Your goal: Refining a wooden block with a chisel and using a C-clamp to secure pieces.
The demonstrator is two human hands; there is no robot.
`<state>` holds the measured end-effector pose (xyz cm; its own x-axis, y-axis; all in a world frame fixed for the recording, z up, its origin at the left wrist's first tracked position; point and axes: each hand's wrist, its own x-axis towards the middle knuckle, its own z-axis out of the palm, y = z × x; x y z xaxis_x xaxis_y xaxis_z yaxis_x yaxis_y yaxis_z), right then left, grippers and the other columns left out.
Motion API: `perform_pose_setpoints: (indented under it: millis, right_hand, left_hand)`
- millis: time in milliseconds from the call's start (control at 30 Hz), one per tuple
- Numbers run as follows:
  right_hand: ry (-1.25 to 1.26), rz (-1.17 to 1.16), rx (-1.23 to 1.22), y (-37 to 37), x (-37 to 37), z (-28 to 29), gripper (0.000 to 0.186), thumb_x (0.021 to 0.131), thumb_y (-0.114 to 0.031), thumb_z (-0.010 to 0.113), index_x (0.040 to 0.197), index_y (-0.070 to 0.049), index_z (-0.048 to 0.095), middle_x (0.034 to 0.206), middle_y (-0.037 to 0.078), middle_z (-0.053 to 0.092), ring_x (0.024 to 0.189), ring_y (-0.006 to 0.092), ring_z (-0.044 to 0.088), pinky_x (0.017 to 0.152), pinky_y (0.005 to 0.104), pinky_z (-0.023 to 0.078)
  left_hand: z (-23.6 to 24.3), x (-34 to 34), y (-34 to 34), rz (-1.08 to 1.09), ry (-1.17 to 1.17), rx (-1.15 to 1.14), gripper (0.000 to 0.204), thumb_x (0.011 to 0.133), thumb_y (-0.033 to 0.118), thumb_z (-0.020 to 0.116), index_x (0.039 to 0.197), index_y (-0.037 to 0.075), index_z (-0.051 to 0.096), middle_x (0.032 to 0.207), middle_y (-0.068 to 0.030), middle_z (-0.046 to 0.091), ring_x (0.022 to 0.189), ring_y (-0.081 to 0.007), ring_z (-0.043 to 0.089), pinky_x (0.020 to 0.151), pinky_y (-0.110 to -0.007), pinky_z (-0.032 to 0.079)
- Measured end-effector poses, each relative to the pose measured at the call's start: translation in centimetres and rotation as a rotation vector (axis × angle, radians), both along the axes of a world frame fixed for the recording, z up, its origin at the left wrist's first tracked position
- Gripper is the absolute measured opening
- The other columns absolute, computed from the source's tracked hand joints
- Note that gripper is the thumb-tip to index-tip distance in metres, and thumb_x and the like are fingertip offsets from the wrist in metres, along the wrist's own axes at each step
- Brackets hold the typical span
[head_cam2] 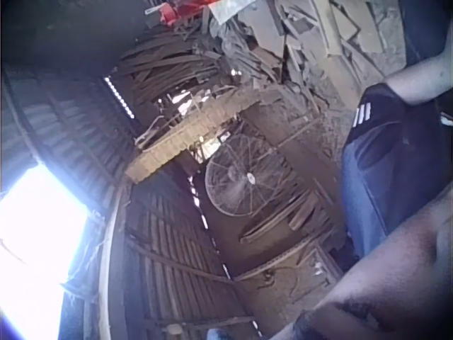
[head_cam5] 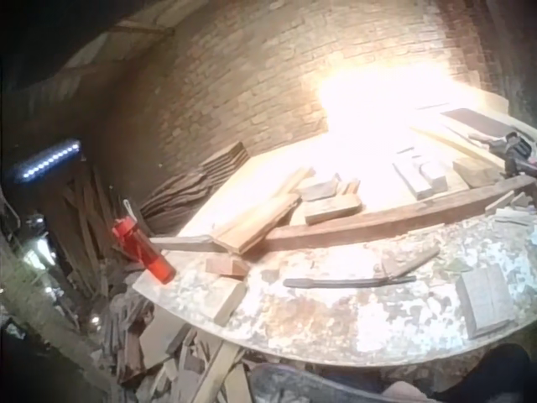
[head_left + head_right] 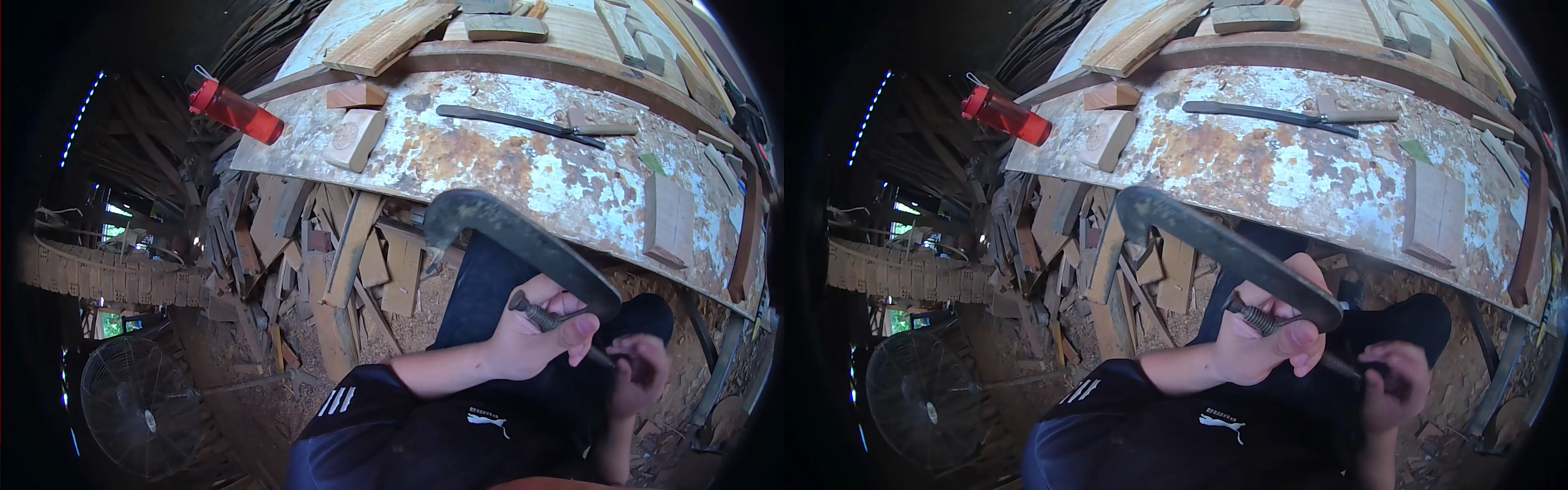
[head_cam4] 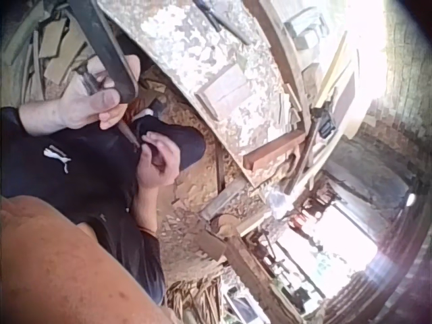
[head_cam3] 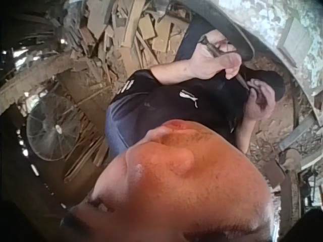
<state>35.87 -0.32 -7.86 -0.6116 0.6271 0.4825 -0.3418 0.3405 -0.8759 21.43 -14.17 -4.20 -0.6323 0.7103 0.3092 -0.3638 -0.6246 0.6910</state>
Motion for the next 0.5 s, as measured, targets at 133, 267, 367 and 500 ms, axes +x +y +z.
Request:
perform_pose_setpoints:
  millis: [133,267,367,500]
  right_hand:
    - [-0.099,0.197,0.397,0.0,0.8,0.6,0.02,0.083,-0.001,0.074,0.097,0.0,0.06,0.089,0.019,0.069,0.075,0.0302,0.07,0.067,0.0379,0.057]
    - [-0.031,0.11,0.539,-0.6,1.0,-0.2,0.023,0.081,0.005,0.072,0.101,0.0,0.061,0.091,0.02,0.069,0.079,0.0344,0.072,0.068,0.0395,0.06]
    - [0.017,0.091,0.714,-0.4,1.0,0.1,0.027,0.08,0.006,0.071,0.104,-0.001,0.062,0.095,0.022,0.068,0.08,0.0367,0.072,0.068,0.0415,0.062]
    - [0.012,0.122,0.797,0.2,0.8,0.3,0.028,0.082,0.006,0.066,0.108,-0.002,0.063,0.093,0.021,0.068,0.079,0.0362,0.072,0.067,0.0412,0.061]
  left_hand:
    - [-0.1,-0.2,-0.6,0.022,-0.034,-0.121,0.035,0.103,0.011,0.054,0.133,-0.005,0.046,0.115,-0.0192,0.058,0.063,-0.0096,0.057,0.053,-0.024,0.052]
    - [0.2,-0.2,-0.4,0.041,-0.018,-0.199,0.041,0.105,0.009,0.047,0.142,-0.006,0.041,0.137,-0.0265,0.055,0.063,-0.0087,0.059,0.055,-0.023,0.052]
    - [0.3,0.3,-0.3,0.078,0.037,-0.241,0.04,0.105,0.007,0.044,0.142,-0.007,0.041,0.14,-0.0244,0.055,0.065,-0.0091,0.06,0.056,-0.022,0.052]
    - [0.4,0.8,-0.2,0.083,-0.054,-0.269,0.04,0.104,0.005,0.042,0.143,-0.007,0.041,0.143,-0.0235,0.052,0.068,-0.0099,0.062,0.059,-0.023,0.053]
